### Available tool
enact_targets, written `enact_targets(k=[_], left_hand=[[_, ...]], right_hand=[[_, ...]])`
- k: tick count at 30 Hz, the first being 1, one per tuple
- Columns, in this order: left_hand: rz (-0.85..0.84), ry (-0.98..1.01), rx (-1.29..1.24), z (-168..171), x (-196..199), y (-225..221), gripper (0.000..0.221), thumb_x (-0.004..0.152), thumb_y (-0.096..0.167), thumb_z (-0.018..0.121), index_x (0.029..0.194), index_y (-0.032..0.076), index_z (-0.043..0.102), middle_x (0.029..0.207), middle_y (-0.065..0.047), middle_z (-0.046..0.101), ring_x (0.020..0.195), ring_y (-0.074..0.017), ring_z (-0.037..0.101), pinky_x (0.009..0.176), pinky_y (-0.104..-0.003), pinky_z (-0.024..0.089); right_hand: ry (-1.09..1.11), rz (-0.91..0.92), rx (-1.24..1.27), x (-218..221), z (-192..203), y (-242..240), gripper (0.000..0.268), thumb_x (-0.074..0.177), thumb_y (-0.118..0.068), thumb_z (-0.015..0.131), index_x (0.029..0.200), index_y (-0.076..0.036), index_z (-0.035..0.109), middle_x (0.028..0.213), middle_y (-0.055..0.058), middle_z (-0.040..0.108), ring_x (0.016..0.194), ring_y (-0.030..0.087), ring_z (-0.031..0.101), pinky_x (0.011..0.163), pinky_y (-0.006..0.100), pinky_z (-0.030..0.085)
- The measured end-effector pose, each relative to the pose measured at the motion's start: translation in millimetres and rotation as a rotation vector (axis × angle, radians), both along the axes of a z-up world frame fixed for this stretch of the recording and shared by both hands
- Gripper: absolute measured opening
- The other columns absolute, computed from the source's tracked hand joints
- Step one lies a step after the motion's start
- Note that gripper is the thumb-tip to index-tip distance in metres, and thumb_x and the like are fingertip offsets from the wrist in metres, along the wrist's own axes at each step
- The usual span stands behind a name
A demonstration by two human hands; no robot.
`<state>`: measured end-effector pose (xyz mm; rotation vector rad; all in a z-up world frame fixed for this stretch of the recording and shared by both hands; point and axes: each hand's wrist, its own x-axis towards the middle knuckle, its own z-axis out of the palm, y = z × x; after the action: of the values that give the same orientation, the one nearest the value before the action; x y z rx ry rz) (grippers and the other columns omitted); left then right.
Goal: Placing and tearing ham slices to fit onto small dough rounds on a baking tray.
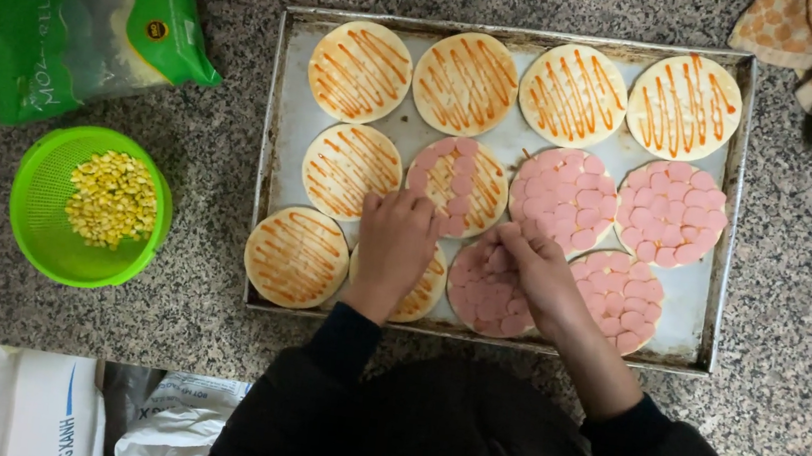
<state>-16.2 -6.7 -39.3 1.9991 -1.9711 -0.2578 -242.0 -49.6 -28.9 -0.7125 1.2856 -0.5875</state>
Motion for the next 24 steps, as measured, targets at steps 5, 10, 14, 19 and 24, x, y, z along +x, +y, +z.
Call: enact_targets(k=[5, 10, 14, 19, 24], left_hand=[[0.013, -0.078, -0.118, 31.8, -1.6, -1.5, 0.02, 0.107, 0.032, 0.067, 0.105, 0.013, 0.072, 0.101, -0.008, 0.068, 0.097, -0.032, 0.073, 0.088, -0.047, 0.05], [-0.023, 0.44, -0.109, 75.6, -16.0, 1.9, 0.022, 0.104, 0.035, 0.078, 0.105, 0.013, 0.077, 0.098, -0.01, 0.068, 0.094, -0.0392, 0.073, 0.086, -0.047, 0.055], [-0.064, 0.558, -0.073, 74.1, -18.0, -0.3, 0.021, 0.102, 0.034, 0.082, 0.102, 0.013, 0.078, 0.095, -0.01, 0.067, 0.093, -0.041, 0.073, 0.084, -0.048, 0.057], [0.075, 0.612, -0.066, 75.1, -11.5, -4.7, 0.022, 0.1, 0.036, 0.087, 0.094, 0.016, 0.081, 0.088, -0.008, 0.072, 0.089, -0.0345, 0.076, 0.084, -0.042, 0.061], [0.228, 0.487, -0.01, 62.6, 20.2, -23.7, 0.027, 0.108, 0.034, 0.071, 0.103, 0.009, 0.079, 0.091, -0.018, 0.069, 0.098, -0.0448, 0.073, 0.092, -0.053, 0.057]], right_hand=[[0.023, 0.029, 0.095, 6.7, 14.4, -3.7, 0.043, 0.115, -0.038, 0.068, 0.12, 0.004, 0.075, 0.087, 0.029, 0.078, 0.077, 0.041, 0.084, 0.061, 0.055, 0.071], [-0.108, 0.021, 0.102, 13.7, 12.1, 3.7, 0.077, 0.12, -0.061, 0.046, 0.136, 0.009, 0.074, 0.126, 0.024, 0.076, 0.105, 0.044, 0.08, 0.076, 0.057, 0.072], [-0.197, 0.104, 0.125, 12.8, 5.6, 0.5, 0.076, 0.121, -0.059, 0.037, 0.132, 0.004, 0.077, 0.116, 0.019, 0.081, 0.101, 0.04, 0.083, 0.078, 0.052, 0.072], [-0.042, 0.039, 0.118, 25.5, 41.2, -2.2, 0.047, 0.117, -0.033, 0.064, 0.124, 0.011, 0.077, 0.117, 0.022, 0.077, 0.101, 0.041, 0.08, 0.076, 0.054, 0.073], [-0.008, 0.04, 0.034, 22.0, 53.6, -10.4, 0.033, 0.108, -0.01, 0.072, 0.134, 0.01, 0.08, 0.116, 0.02, 0.074, 0.103, 0.033, 0.077, 0.084, 0.048, 0.07]])
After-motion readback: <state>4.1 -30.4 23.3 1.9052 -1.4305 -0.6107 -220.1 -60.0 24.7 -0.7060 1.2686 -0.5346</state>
